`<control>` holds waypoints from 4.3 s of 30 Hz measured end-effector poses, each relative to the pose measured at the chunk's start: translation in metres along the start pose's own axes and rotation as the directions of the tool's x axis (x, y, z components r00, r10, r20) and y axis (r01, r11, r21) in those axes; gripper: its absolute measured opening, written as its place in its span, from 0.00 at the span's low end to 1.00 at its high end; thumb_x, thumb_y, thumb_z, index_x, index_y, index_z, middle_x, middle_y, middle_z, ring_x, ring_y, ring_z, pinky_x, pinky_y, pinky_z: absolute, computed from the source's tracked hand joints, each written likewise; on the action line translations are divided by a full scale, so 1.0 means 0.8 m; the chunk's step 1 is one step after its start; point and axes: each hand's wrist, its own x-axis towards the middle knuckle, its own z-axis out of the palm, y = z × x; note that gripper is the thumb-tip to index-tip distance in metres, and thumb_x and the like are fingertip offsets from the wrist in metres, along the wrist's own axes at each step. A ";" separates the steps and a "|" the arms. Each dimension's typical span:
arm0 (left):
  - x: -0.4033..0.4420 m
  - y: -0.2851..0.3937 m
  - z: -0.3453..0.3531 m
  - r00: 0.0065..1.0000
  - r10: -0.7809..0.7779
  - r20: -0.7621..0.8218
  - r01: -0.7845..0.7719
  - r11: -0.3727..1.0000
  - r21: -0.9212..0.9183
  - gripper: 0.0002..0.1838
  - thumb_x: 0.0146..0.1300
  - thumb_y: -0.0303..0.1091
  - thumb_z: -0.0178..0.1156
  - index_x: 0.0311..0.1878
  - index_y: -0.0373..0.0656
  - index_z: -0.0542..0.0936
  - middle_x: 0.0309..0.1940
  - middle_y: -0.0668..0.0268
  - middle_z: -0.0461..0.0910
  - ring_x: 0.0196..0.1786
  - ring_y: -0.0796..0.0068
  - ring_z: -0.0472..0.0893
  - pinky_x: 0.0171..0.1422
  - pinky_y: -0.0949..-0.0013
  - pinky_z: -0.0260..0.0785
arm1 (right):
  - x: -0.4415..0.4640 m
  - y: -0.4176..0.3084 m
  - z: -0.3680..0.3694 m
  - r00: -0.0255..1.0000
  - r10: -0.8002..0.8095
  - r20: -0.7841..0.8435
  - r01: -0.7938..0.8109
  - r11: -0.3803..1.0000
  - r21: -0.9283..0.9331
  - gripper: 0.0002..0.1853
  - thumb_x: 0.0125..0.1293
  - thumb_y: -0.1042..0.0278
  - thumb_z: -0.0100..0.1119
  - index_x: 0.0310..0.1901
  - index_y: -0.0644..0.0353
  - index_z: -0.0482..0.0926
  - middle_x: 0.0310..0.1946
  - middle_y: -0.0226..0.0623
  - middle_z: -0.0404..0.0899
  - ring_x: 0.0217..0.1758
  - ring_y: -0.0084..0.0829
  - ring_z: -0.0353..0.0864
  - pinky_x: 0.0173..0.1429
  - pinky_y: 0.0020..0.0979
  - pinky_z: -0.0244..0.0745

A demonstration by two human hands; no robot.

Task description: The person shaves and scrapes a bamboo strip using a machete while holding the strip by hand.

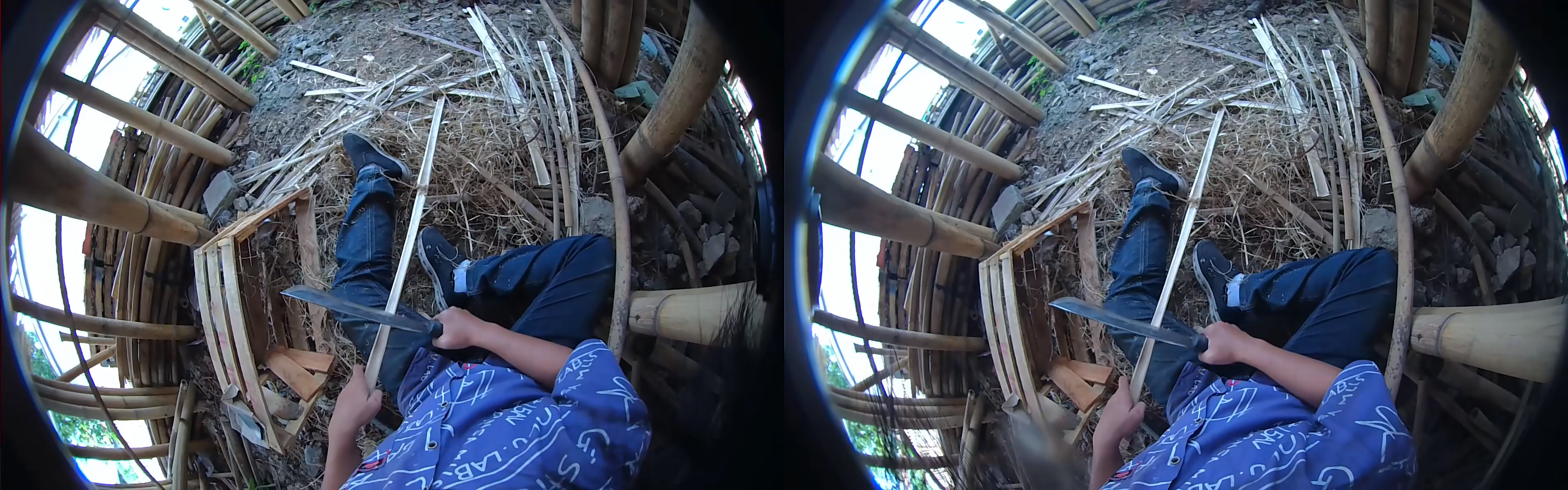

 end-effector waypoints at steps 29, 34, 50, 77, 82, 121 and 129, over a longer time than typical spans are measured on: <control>-0.009 0.021 0.006 0.995 0.096 0.027 -0.097 0.995 0.018 0.20 0.56 0.35 0.55 0.46 0.32 0.63 0.32 0.32 0.77 0.40 0.31 0.78 0.50 0.41 0.69 | 0.038 0.119 -0.098 0.855 0.406 -0.324 -0.321 0.903 0.286 0.18 0.45 0.59 0.64 0.29 0.70 0.82 0.22 0.46 0.82 0.27 0.36 0.84 0.35 0.35 0.78; -0.005 0.018 0.013 0.997 0.068 0.029 -0.068 0.998 -0.012 0.22 0.55 0.36 0.60 0.46 0.33 0.65 0.32 0.35 0.77 0.42 0.32 0.77 0.46 0.45 0.69 | 0.024 0.098 -0.089 0.847 0.411 -0.337 -0.305 0.895 0.326 0.16 0.46 0.61 0.63 0.26 0.70 0.80 0.18 0.44 0.79 0.21 0.35 0.81 0.31 0.36 0.76; 0.008 0.022 0.008 0.851 0.163 0.499 0.466 0.204 -0.861 0.10 0.70 0.39 0.59 0.47 0.49 0.69 0.20 0.80 0.59 0.17 0.89 0.57 0.18 0.81 0.49 | -0.004 0.029 -0.044 0.853 0.515 -0.085 -0.226 0.511 0.829 0.24 0.66 0.44 0.60 0.23 0.56 0.70 0.13 0.30 0.70 0.12 0.23 0.69 0.17 0.27 0.66; 0.022 0.015 0.047 0.955 0.065 0.288 0.181 0.641 -0.746 0.11 0.75 0.38 0.48 0.39 0.42 0.71 0.24 0.73 0.70 0.21 0.85 0.68 0.21 0.76 0.64 | -0.030 -0.001 -0.050 0.976 0.120 -0.182 -0.153 0.971 -0.184 0.31 0.57 0.33 0.61 0.29 0.62 0.83 0.23 0.51 0.81 0.33 0.52 0.83 0.40 0.46 0.77; 0.018 0.009 0.062 0.982 0.114 0.150 0.031 0.688 -0.725 0.10 0.74 0.37 0.48 0.38 0.41 0.71 0.22 0.74 0.69 0.21 0.84 0.68 0.21 0.75 0.64 | -0.039 0.032 -0.056 0.947 0.146 -0.287 -0.202 0.963 -0.179 0.31 0.57 0.33 0.61 0.29 0.61 0.82 0.21 0.52 0.80 0.32 0.54 0.82 0.37 0.47 0.76; 0.042 0.020 0.075 0.842 0.092 0.532 0.489 0.289 -0.823 0.15 0.76 0.43 0.50 0.32 0.48 0.67 0.15 0.80 0.58 0.14 0.87 0.58 0.16 0.76 0.53 | -0.040 -0.006 -0.005 0.989 0.100 -0.104 -0.105 0.994 -0.041 0.34 0.55 0.28 0.58 0.27 0.61 0.83 0.21 0.52 0.80 0.31 0.54 0.83 0.39 0.46 0.78; 0.037 0.024 0.070 0.906 0.048 0.421 0.362 0.430 -0.827 0.15 0.76 0.40 0.50 0.31 0.45 0.68 0.15 0.77 0.62 0.14 0.85 0.62 0.18 0.76 0.58 | -0.008 0.033 -0.061 0.941 0.097 -0.324 -0.203 0.929 -0.311 0.39 0.54 0.22 0.53 0.27 0.60 0.83 0.26 0.52 0.83 0.33 0.52 0.84 0.40 0.47 0.78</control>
